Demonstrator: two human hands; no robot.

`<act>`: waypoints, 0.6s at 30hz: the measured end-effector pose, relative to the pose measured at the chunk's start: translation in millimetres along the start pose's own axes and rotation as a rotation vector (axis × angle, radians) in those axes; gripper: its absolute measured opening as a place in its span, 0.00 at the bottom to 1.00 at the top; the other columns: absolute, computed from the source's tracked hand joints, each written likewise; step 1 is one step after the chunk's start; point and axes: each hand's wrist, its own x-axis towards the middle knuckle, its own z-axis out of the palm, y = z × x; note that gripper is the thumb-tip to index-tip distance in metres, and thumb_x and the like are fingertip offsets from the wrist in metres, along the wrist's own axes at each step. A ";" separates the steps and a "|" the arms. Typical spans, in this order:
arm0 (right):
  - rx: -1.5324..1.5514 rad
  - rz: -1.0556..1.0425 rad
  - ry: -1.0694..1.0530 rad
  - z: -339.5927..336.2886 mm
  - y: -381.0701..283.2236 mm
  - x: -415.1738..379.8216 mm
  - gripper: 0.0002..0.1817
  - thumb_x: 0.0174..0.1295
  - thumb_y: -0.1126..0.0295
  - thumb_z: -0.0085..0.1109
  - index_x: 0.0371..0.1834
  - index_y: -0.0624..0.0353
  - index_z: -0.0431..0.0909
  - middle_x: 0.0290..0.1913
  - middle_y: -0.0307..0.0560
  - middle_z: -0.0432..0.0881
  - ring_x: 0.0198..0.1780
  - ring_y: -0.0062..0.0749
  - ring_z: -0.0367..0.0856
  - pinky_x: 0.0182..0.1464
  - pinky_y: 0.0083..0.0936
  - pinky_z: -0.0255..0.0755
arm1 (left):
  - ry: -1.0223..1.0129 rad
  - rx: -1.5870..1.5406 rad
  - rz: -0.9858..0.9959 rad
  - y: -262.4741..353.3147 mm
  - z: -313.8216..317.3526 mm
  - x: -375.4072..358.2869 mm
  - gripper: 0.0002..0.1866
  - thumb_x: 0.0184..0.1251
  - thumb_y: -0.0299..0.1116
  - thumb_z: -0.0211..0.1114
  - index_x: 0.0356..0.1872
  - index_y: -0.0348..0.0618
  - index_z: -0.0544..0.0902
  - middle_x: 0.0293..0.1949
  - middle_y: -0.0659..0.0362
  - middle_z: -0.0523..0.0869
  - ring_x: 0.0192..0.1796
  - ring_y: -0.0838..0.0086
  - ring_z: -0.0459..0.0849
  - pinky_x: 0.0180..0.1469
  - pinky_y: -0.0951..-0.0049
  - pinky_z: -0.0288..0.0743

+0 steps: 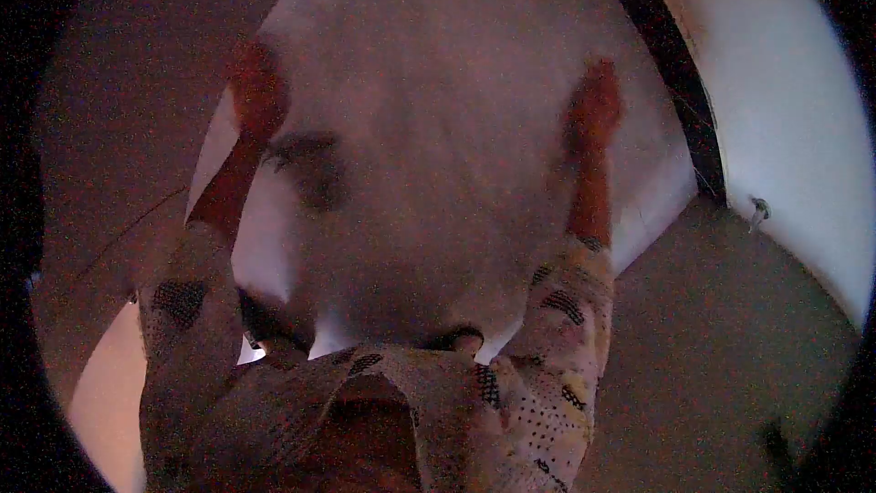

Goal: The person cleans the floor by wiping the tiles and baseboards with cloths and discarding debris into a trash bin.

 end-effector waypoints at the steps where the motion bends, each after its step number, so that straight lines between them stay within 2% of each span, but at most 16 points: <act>1: -0.042 -0.122 -0.038 0.3 -70.4 22.2 0.19 0.65 0.70 0.41 0.59 0.53 0.72 0.64 0.51 0.69 0.65 0.43 0.66 0.67 0.34 0.57 | -0.089 0.126 -0.022 0.2 -7.0 12.7 0.26 0.71 0.40 0.42 0.68 0.43 0.59 0.71 0.56 0.54 0.74 0.67 0.50 0.72 0.60 0.41; 2: -0.104 -0.036 -0.109 34.8 -109.8 53.8 0.20 0.62 0.72 0.44 0.58 0.54 0.73 0.62 0.51 0.71 0.64 0.44 0.68 0.66 0.36 0.59 | -0.052 0.060 -0.002 -14.6 -8.8 37.8 0.26 0.71 0.41 0.42 0.67 0.42 0.59 0.72 0.56 0.54 0.74 0.68 0.49 0.72 0.61 0.41; 3: -0.198 -0.189 -0.068 48.9 -149.9 64.5 0.19 0.60 0.72 0.45 0.55 0.55 0.74 0.59 0.51 0.74 0.60 0.45 0.72 0.62 0.37 0.64 | -0.008 -0.012 0.014 -17.4 4.7 50.3 0.26 0.71 0.41 0.41 0.67 0.42 0.59 0.72 0.55 0.53 0.74 0.68 0.49 0.72 0.62 0.40; 4: -0.112 -0.226 -0.118 66.8 -172.7 72.8 0.20 0.61 0.72 0.44 0.57 0.54 0.72 0.60 0.49 0.73 0.61 0.44 0.71 0.62 0.39 0.63 | 0.042 -0.091 0.034 -15.7 14.2 67.1 0.26 0.72 0.41 0.40 0.67 0.41 0.60 0.72 0.55 0.53 0.74 0.69 0.48 0.72 0.63 0.39; 7: 0.046 -0.320 -0.297 97.6 -217.5 30.4 0.22 0.59 0.72 0.45 0.59 0.53 0.71 0.62 0.48 0.71 0.62 0.43 0.69 0.62 0.42 0.62 | 0.067 -0.168 0.075 -3.6 20.6 73.4 0.26 0.72 0.42 0.44 0.66 0.41 0.62 0.71 0.53 0.56 0.73 0.65 0.52 0.72 0.64 0.43; 8: 0.169 -0.364 -0.315 101.5 -223.0 8.8 0.22 0.59 0.72 0.46 0.59 0.53 0.71 0.62 0.48 0.71 0.62 0.43 0.70 0.63 0.42 0.61 | 0.097 -0.194 0.187 -7.8 38.3 78.8 0.25 0.71 0.41 0.47 0.65 0.40 0.63 0.70 0.52 0.58 0.72 0.64 0.54 0.72 0.63 0.45; 9: 0.271 -0.400 -0.317 104.6 -197.0 -56.9 0.21 0.59 0.72 0.46 0.58 0.53 0.72 0.62 0.48 0.72 0.62 0.43 0.70 0.63 0.42 0.61 | 0.144 -0.230 0.318 8.0 91.8 53.2 0.25 0.69 0.40 0.50 0.64 0.40 0.64 0.69 0.51 0.59 0.71 0.62 0.56 0.71 0.63 0.47; 10: 0.249 -0.429 -0.252 99.9 -200.7 -75.3 0.23 0.55 0.75 0.49 0.56 0.54 0.73 0.57 0.48 0.75 0.56 0.45 0.73 0.57 0.41 0.65 | 0.184 -0.263 0.444 19.7 81.0 67.0 0.25 0.68 0.39 0.53 0.63 0.39 0.66 0.68 0.50 0.61 0.71 0.60 0.58 0.71 0.63 0.49; 11: 0.231 -0.472 -0.197 105.9 -204.6 -99.0 0.24 0.50 0.78 0.52 0.54 0.54 0.74 0.52 0.48 0.78 0.50 0.47 0.76 0.52 0.40 0.69 | 0.089 -0.514 0.407 25.4 87.6 54.7 0.25 0.66 0.37 0.57 0.62 0.39 0.67 0.67 0.49 0.63 0.69 0.58 0.60 0.70 0.63 0.51; 12: 0.306 -0.473 -0.200 95.2 -207.6 -110.7 0.23 0.52 0.77 0.53 0.55 0.52 0.74 0.54 0.48 0.77 0.53 0.46 0.75 0.54 0.38 0.69 | -0.020 -0.762 0.391 35.1 64.4 25.9 0.26 0.63 0.35 0.60 0.61 0.39 0.69 0.66 0.48 0.65 0.68 0.55 0.62 0.69 0.62 0.54; 14: 0.544 -0.387 -0.266 93.7 -206.7 -125.6 0.23 0.55 0.76 0.54 0.56 0.49 0.74 0.57 0.48 0.75 0.56 0.43 0.74 0.58 0.34 0.67 | -0.110 -0.769 0.510 46.0 52.0 -19.9 0.28 0.61 0.32 0.62 0.62 0.39 0.67 0.67 0.49 0.64 0.69 0.56 0.60 0.70 0.61 0.52; 16: 0.884 -0.217 -0.377 127.0 -179.1 -143.5 0.22 0.57 0.74 0.55 0.57 0.47 0.74 0.59 0.47 0.74 0.59 0.41 0.72 0.61 0.32 0.65 | -0.143 -0.768 0.757 47.6 63.6 -55.7 0.29 0.61 0.33 0.61 0.64 0.40 0.66 0.68 0.50 0.63 0.71 0.56 0.57 0.70 0.59 0.49; 18: 0.665 -0.101 -0.197 94.2 -153.6 -140.7 0.20 0.60 0.72 0.53 0.57 0.48 0.73 0.58 0.48 0.74 0.59 0.42 0.72 0.63 0.31 0.64 | -0.212 -0.573 0.741 59.6 58.8 -71.5 0.27 0.63 0.31 0.57 0.64 0.41 0.65 0.68 0.51 0.62 0.72 0.57 0.55 0.71 0.56 0.46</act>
